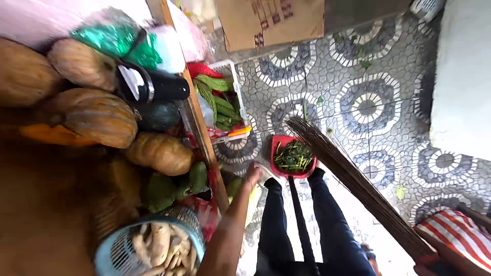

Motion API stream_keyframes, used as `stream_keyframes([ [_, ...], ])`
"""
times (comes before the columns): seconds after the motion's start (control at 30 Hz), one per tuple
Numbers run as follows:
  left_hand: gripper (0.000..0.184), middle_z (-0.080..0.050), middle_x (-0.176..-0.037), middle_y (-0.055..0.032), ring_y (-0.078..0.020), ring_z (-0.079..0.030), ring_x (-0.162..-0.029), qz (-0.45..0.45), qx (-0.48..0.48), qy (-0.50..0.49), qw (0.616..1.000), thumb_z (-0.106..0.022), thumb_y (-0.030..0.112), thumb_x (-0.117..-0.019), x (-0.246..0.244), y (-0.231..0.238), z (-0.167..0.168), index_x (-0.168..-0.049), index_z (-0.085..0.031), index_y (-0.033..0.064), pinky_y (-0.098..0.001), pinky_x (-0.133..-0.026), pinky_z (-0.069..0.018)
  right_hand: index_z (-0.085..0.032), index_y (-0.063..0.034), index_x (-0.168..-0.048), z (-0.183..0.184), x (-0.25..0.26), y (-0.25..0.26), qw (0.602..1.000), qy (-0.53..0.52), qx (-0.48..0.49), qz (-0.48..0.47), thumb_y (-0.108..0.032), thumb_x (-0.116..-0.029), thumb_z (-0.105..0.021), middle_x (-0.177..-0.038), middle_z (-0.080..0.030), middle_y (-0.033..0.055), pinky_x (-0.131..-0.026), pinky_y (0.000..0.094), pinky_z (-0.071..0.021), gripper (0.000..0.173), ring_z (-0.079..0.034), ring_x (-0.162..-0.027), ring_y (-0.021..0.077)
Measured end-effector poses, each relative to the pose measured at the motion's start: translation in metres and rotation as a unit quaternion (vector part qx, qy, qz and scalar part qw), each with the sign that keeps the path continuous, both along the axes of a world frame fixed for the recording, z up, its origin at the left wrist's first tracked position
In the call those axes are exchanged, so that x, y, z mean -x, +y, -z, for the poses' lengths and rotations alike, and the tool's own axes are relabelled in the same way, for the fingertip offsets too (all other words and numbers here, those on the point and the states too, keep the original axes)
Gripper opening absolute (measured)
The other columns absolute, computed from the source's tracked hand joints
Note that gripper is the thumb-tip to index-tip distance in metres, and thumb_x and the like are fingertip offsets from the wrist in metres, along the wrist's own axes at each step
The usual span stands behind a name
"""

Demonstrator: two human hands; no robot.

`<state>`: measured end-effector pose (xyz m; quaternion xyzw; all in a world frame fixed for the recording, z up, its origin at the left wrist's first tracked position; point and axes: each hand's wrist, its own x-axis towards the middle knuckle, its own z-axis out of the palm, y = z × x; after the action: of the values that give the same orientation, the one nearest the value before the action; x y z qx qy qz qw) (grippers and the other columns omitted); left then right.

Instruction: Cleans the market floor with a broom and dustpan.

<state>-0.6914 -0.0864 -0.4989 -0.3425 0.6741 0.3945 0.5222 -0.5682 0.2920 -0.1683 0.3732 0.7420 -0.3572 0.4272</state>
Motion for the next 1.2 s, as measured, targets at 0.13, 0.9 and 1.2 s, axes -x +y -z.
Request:
stream_keyframes([
  [0.13, 0.046, -0.057, -0.136, -0.0270, -0.0394, -0.061, -0.119, -0.007, -0.063, -0.137, 0.989, -0.044, 0.024, -0.1090, -0.066, 0.048, -0.114, -0.148, -0.043, 0.0005, -0.0566, -0.095, -0.0517, -0.045, -0.0086, -0.155, 0.012, 0.067, 0.048, 0.981, 0.101, -0.137, -0.097, -0.018, -0.0909, -0.072, -0.107, -0.069, 0.0307, -0.078, 0.0716, -0.0495, 0.070, -0.067, -0.090, 0.0498],
  [0.9, 0.033, -0.061, -0.069, -0.0014, -0.0043, -0.054, -0.046, -0.437, -0.036, -0.162, 0.884, -0.033, 0.027, -0.1091, -0.086, 0.084, -0.230, -0.094, -0.056, 0.0082, -0.0159, -0.040, -0.0449, -0.031, -0.0073, -0.159, 0.156, 0.193, 0.215, 0.986, 0.015, -0.165, 0.002, -0.019, -0.0991, -0.063, -0.127, -0.061, 0.0348, -0.095, 0.0664, -0.0477, 0.069, -0.062, -0.115, 0.0498],
  [1.2, 0.027, -0.059, -0.073, -0.0010, 0.0020, -0.044, -0.041, -0.446, -0.002, -0.097, 0.890, -0.029, 0.018, -0.1061, -0.044, 0.087, -0.244, -0.102, -0.054, 0.0060, -0.0104, -0.034, -0.0347, -0.027, -0.0219, -0.164, 0.042, 0.133, 0.189, 0.986, -0.077, -0.100, -0.109, -0.017, -0.0979, -0.063, -0.123, -0.066, 0.0279, -0.093, 0.0669, -0.0474, 0.075, -0.064, -0.110, 0.0475],
])
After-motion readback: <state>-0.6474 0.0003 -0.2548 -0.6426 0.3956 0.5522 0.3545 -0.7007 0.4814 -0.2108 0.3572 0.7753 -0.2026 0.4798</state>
